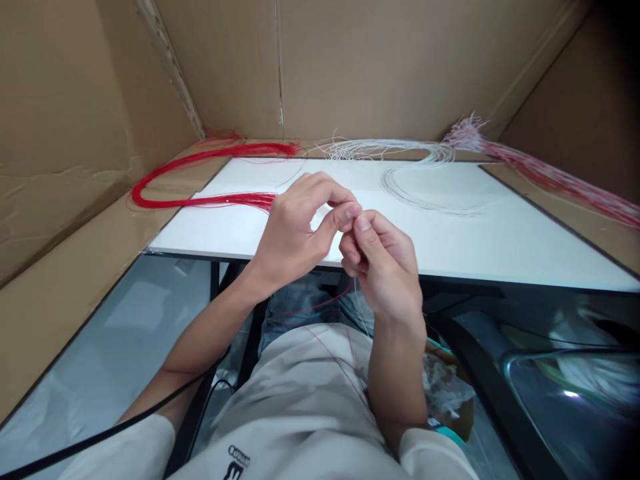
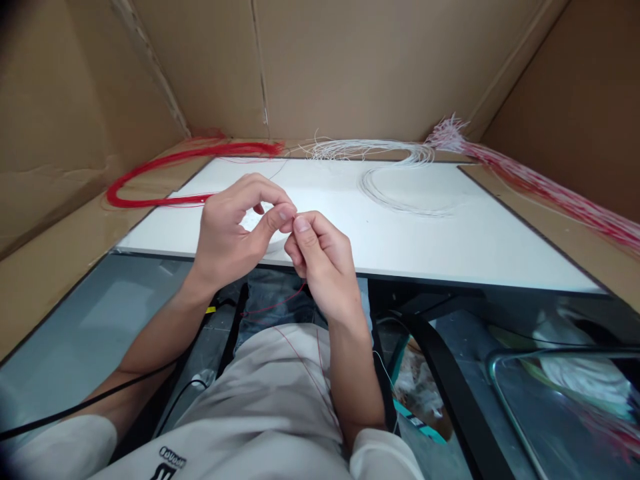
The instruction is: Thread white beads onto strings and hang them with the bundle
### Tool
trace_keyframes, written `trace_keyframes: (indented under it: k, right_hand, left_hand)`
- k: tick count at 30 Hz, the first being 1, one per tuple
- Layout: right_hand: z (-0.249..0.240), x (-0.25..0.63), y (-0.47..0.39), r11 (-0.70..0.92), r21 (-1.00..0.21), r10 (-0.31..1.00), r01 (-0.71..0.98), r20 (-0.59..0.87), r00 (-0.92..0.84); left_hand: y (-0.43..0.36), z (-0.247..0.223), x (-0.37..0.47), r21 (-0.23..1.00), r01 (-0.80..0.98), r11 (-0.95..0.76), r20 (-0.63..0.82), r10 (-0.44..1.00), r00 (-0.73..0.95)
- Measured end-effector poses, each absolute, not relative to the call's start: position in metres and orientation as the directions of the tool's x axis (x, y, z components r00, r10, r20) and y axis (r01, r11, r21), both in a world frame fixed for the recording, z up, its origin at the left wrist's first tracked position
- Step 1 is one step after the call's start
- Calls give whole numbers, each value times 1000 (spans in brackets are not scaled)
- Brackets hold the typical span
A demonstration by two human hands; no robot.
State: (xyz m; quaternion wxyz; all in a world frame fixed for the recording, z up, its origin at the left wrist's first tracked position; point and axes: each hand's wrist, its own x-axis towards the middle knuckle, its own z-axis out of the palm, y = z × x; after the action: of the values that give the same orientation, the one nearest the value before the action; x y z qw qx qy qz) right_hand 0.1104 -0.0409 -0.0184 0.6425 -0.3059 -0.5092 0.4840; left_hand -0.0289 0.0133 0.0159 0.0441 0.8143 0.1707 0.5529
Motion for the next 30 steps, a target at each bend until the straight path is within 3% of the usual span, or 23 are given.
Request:
trace_keyframes:
  k: [8, 19, 24, 30]
  right_hand:
    - [-18, 109, -43, 392, -874, 909, -285, 416, -25]
    - [-16, 110, -44, 373, -884, 909, -283, 409, -77]
    - [-16, 111, -46, 306, -907, 932, -289, 347, -102]
    - [-15, 110, -42, 235, -902, 952, -363, 289, -103]
  left_hand:
    - [14, 21, -37, 325, 221, -919, 898, 373, 231]
    - [16, 24, -39, 299, 238, -924, 931, 338, 141]
    - [20, 28, -45, 403, 283, -870, 899, 434, 55]
    - [22, 29, -47, 370, 293, -882, 895, 423, 142]
